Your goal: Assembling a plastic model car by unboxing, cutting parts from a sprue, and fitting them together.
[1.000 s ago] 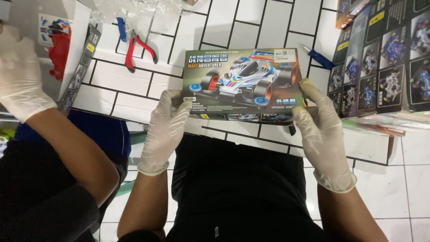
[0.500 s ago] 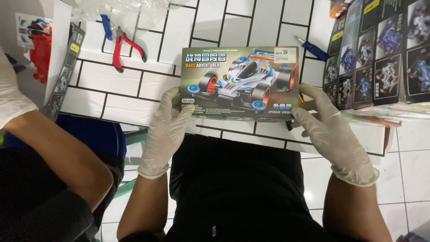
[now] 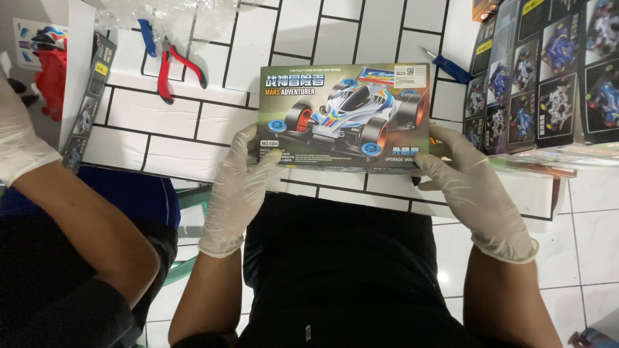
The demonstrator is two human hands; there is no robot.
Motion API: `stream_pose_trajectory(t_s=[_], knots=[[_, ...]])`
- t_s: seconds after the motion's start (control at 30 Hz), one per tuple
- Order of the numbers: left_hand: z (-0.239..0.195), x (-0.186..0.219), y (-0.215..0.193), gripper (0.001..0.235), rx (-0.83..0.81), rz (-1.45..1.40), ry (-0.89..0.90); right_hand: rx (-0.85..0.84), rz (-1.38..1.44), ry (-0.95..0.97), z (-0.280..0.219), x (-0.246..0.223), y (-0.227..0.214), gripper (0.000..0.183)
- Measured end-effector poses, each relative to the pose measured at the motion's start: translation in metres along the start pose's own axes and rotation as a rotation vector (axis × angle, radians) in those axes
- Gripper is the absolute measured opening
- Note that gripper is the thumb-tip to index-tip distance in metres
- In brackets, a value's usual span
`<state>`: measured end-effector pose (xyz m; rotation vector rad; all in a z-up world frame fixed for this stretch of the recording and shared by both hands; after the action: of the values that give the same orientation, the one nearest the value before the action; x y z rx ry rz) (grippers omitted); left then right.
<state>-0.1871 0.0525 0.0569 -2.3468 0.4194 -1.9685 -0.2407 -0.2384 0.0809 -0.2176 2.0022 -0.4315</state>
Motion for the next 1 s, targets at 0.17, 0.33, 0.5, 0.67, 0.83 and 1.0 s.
stream_pose_trajectory(t_s=[0.17, 0.33, 0.5, 0.67, 0.83, 1.0], knots=[[0.001, -0.002, 0.001, 0.037, -0.009, -0.047, 0.012, -0.058, 0.038, 0.074, -0.002, 0.003, 0.002, 0.055], [0.0, -0.002, 0.002, 0.037, -0.022, -0.058, 0.04, -0.027, 0.037, 0.131, -0.003, 0.003, 0.003, 0.052], [0.001, 0.001, 0.001, 0.038, -0.016, 0.056, 0.134, -0.023, -0.028, 0.112, 0.0, 0.006, 0.005, 0.052], [0.008, -0.012, -0.001, 0.045, -0.023, 0.145, -0.004, -0.006, -0.286, -0.145, 0.012, -0.001, -0.004, 0.053], [0.017, 0.001, 0.004, 0.054, 0.006, 0.146, -0.062, 0.075, -0.026, -0.144, 0.025, -0.054, 0.006, 0.045], [0.027, -0.004, 0.008, 0.058, 0.048, 0.163, -0.155, 0.119, 0.012, -0.274, 0.091, 0.001, -0.007, 0.045]])
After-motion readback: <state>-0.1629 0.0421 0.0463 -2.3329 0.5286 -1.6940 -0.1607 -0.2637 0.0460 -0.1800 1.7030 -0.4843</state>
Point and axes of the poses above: each hand's wrist, its own z-axis towards the middle knuckle, its own y-axis out of the palm, x = y × z, the point moved 6 cm from there along z, towards the middle knuckle, and after that the axes turned 3 degrees about -z, right-handed, at the moved point
